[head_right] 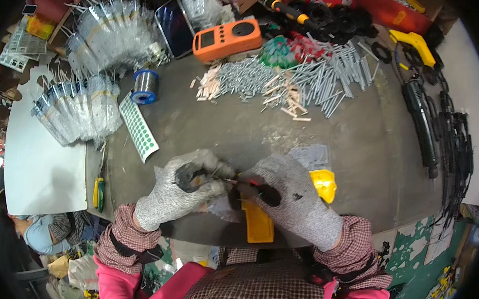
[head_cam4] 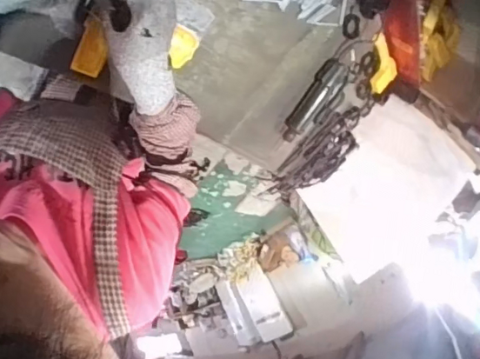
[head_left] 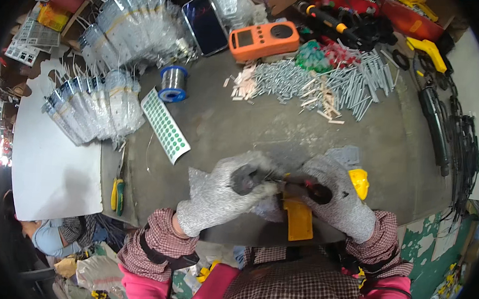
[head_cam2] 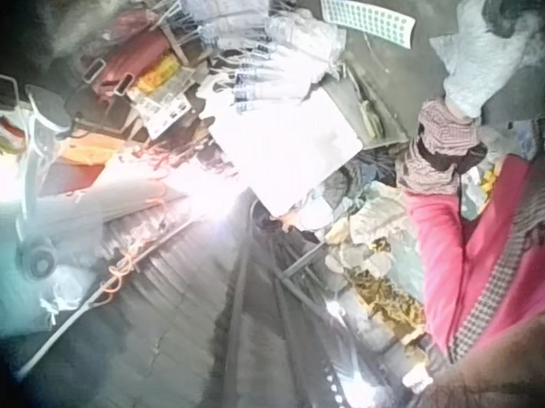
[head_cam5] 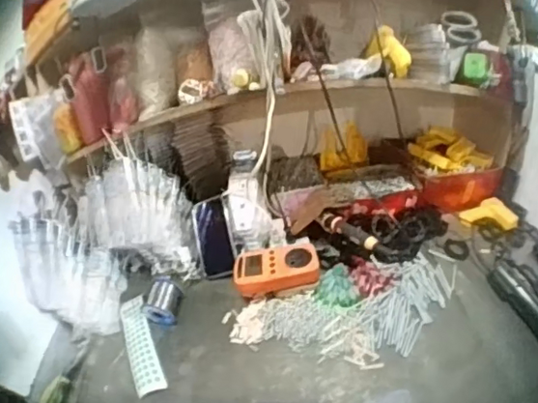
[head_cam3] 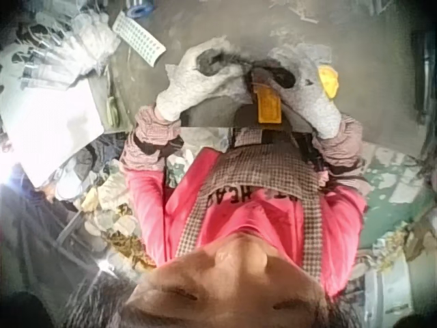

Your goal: Soldering wires and assembling the internal components of a yellow handheld device housing.

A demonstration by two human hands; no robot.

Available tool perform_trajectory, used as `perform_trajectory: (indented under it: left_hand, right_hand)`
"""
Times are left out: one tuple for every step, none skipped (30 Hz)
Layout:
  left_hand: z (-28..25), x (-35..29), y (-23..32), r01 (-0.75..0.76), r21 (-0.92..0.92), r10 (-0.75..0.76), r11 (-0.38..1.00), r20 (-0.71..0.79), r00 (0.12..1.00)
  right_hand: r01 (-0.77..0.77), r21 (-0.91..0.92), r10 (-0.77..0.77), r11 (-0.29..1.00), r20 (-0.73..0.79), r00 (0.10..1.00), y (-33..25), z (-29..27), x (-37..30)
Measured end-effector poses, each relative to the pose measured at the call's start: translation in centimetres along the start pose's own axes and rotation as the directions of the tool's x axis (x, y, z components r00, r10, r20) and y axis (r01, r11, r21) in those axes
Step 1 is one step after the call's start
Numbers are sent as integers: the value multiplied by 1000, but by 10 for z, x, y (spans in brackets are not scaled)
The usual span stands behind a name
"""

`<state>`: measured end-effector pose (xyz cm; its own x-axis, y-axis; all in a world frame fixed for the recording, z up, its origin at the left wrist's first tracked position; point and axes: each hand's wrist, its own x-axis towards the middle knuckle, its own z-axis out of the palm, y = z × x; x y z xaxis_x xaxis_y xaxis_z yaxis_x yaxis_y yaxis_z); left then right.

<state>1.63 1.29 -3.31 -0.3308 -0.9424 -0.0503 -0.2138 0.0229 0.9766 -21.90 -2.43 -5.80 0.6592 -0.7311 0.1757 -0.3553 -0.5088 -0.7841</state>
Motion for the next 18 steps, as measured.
perform_trajectory:
  left_hand:
    - [-5, -5, -9, 111, -49, -111, 993, 9, 994]
    - [-12, -7, -14, 220, -96, -219, 971, 23, 975]
    - [-22, -7, -15, 240, -92, -235, 966, 59, 970]
    - [-24, 3, -8, 220, -94, -213, 971, 75, 974]
    - [-26, 19, 1, 215, -188, -206, 958, 66, 976]
    - [-28, 36, 9, 209, -281, -204, 936, 48, 978]
    - [-26, 64, 9, -68, -2, 68, 998, -11, 998]
    - [-24, 92, 7, -149, 343, 171, 928, -34, 985]
    - [-21, 120, -5, -303, 662, 434, 686, -38, 900]
    - [-17, 137, -13, -302, 671, 443, 677, -43, 895]
    - [-14, 150, -19, -187, 747, 348, 638, -63, 935]
    - [-11, 160, -22, -78, 808, 256, 584, -92, 962]
    - [-4, 170, -22, -91, 802, 280, 590, -97, 955]
    - [0, 176, -21, -109, 795, 305, 597, -99, 947]
    - [1, 186, -23, -63, 785, 235, 616, -107, 966]
    - [9, 195, -17, -29, 827, 208, 562, -107, 972]
    - [1, 192, -14, -41, 834, 213, 551, -92, 973]
    - [1, 199, -24, -194, 896, 463, 400, -14, 886]
  right_hand:
    - [42, -6, -43, 999, -69, 997, 1, -3, 0]
    - [-55, -25, 49, 998, -195, 980, 12, -21, -2]
    - [-150, -25, 134, 988, -320, 938, 27, -45, -6]
    - [-381, 83, 361, 921, -550, 753, 33, -69, -11]
    - [-397, -68, 264, 915, -643, 719, 50, -90, -16]
    - [-377, 164, 391, 912, -628, 673, 57, -91, -21]
    - [-353, 232, 422, 906, -523, 740, 60, -83, -27]
    - [-335, 303, 440, 892, -412, 798, 61, -70, -30]
    - [-303, 350, 406, 887, -274, 872, 53, -57, -27]
    - [-194, -71, 178, 978, -186, 966, 50, -58, -22]
    - [-213, 77, 224, 974, -184, 957, 53, -49, -25]
    - [-273, 219, 303, 937, -121, 945, 44, -52, -25]
    - [-225, 200, 261, 954, -176, 949, 46, -52, -31]
    - [-180, 174, 217, 968, -230, 949, 53, -49, -35]
    - [-168, 129, 194, 977, -223, 955, 56, -49, -37]
    - [-187, 81, 201, 979, -229, 952, 68, -50, -40]
    - [-137, 48, 144, 989, -211, 967, 67, -49, -38]
    - [-112, 8, 111, 994, -194, 975, 71, -50, -36]
